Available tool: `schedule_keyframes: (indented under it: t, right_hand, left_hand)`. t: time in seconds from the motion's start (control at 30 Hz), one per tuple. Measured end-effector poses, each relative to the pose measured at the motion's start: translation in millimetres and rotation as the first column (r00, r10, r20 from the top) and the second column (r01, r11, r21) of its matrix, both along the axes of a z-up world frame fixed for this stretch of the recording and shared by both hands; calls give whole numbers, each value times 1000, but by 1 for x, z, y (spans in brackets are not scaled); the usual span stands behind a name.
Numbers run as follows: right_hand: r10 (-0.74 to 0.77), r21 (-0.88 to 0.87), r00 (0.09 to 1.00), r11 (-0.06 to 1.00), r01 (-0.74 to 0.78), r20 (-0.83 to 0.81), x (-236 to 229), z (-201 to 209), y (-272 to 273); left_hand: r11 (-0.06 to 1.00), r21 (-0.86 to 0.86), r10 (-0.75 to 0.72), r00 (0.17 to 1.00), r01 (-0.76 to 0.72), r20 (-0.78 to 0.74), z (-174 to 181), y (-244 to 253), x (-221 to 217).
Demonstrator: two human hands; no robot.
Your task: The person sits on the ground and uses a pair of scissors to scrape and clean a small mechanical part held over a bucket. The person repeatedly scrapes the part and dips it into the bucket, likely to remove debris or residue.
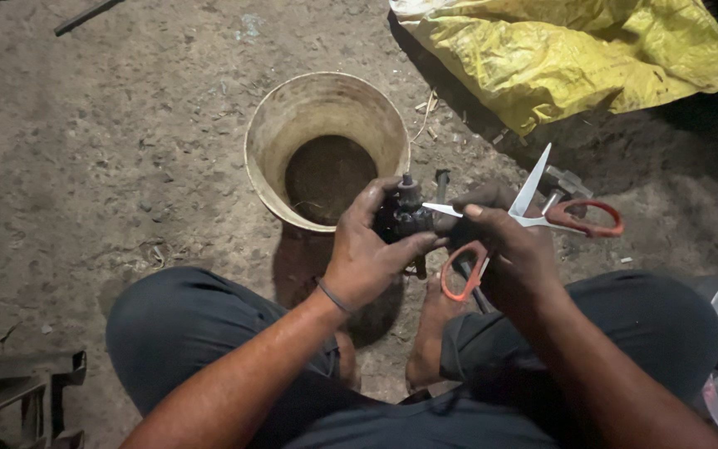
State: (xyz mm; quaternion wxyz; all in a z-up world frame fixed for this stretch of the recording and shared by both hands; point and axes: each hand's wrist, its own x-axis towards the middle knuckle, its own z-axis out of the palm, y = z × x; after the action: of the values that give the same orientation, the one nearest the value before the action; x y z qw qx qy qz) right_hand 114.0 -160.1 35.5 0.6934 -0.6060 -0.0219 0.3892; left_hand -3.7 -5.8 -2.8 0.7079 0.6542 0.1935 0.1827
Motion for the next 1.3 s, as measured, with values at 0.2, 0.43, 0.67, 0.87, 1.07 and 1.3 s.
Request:
schedule_keyframes:
  t: [0.2, 0.43, 0.67, 0.87, 1.07, 1.3]
  right_hand:
    - [31, 81, 997, 996, -25, -77, -1, 2, -2]
    - [88, 76, 995, 994, -84, -46, 2, 2, -4]
    - [166, -143, 786, 985, -99, 596, 18, 21, -3]
    - [553, -598, 701, 769, -224, 450, 8, 10, 7]
    - [416, -402, 495, 905, -141, 763, 4, -3, 19]
    - [448, -478, 439, 877, -48, 778, 5, 2, 19]
  left_hand:
    - [996, -89, -12, 996, 5, -84, -3, -3, -1]
    - [994, -83, -70, 994, 77, 79, -9, -3, 2]
    - [984, 176, -9, 999, 15, -33, 0, 3, 6]
    - [993, 100, -48, 994, 58, -95, 5, 2, 6]
    - [953, 291, -58, 995, 80, -84, 2, 7, 6]
    - [933, -321, -180, 983, 163, -26, -13, 13, 6]
